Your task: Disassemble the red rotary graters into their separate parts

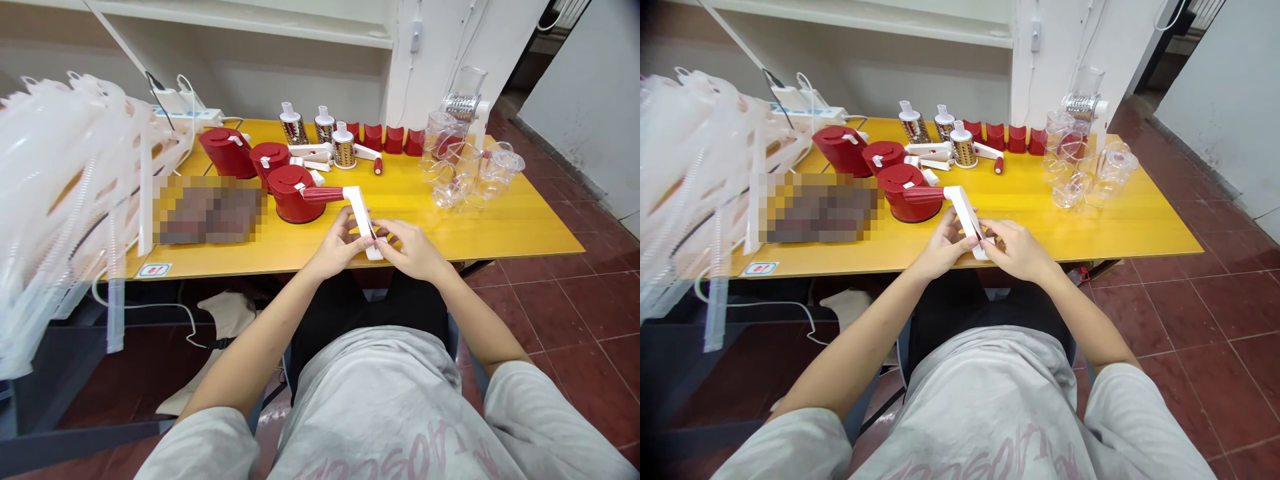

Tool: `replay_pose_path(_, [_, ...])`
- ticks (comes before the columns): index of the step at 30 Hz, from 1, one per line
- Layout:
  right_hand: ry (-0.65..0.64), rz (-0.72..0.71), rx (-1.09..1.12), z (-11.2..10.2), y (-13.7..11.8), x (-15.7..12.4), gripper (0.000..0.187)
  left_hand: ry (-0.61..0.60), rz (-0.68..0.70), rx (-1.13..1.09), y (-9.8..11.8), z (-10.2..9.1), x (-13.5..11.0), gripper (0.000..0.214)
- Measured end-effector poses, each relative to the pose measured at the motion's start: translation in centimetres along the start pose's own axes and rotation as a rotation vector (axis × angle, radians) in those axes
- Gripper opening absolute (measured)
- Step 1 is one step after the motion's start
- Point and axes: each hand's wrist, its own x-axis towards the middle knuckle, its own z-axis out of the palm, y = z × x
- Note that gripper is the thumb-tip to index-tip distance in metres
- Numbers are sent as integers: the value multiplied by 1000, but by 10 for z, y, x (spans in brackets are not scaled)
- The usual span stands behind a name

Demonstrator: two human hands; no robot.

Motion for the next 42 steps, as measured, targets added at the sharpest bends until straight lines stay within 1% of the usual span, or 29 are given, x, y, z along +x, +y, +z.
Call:
replay_pose_path(3, [22, -85, -168, 8, 4, 0, 43, -5, 8, 27, -1, -2, 1, 77])
replay_pose_path(5, [15, -111, -275, 14, 6, 1, 43, -10, 6, 46, -2, -3, 2, 79])
replay_pose_path(8, [6, -98, -384, 23, 11, 2, 41, -12, 1, 67, -3, -3, 2, 79])
replay_pose_path(10, [21, -78, -389, 27, 13, 2, 41, -8, 2, 77, -3, -3, 2, 79])
replay_pose_path(12, [48, -58, -321, 27, 13, 1, 41, 1, 5, 79, -3, -3, 3, 78])
replay_pose_path(14, [68, -17, -168, 23, 12, 1, 42, 15, -1, 66, -3, -2, 3, 78])
replay_pose_path(18, [35, 165, 266, 13, 9, 2, 48, 23, -13, 56, -1, -2, 2, 80])
replay_pose_path(21, [34, 259, 426, 11, 11, 3, 51, -15, -16, 70, 2, 0, 1, 79])
replay_pose_path(24, [60, 298, 474, 14, 14, 5, 50, -34, -16, 69, 3, 1, 1, 77])
replay_pose_path(28, [73, 343, 523, 15, 16, 8, 52, -23, 6, 92, 1, 3, 1, 77])
replay_pose_path(31, [92, 371, 567, 14, 17, 10, 57, -2, 33, 120, -1, 5, 0, 73])
replay_pose_path(34, [82, 392, 607, 14, 19, 11, 62, 17, 48, 148, -1, 6, 0, 72])
replay_pose_path(38, [58, 367, 586, 14, 22, 9, 58, 30, 37, 152, 0, 7, -1, 73])
replay_pose_path(42, [30, 291, 508, 13, 21, 6, 48, 46, 13, 159, 2, 6, 0, 72])
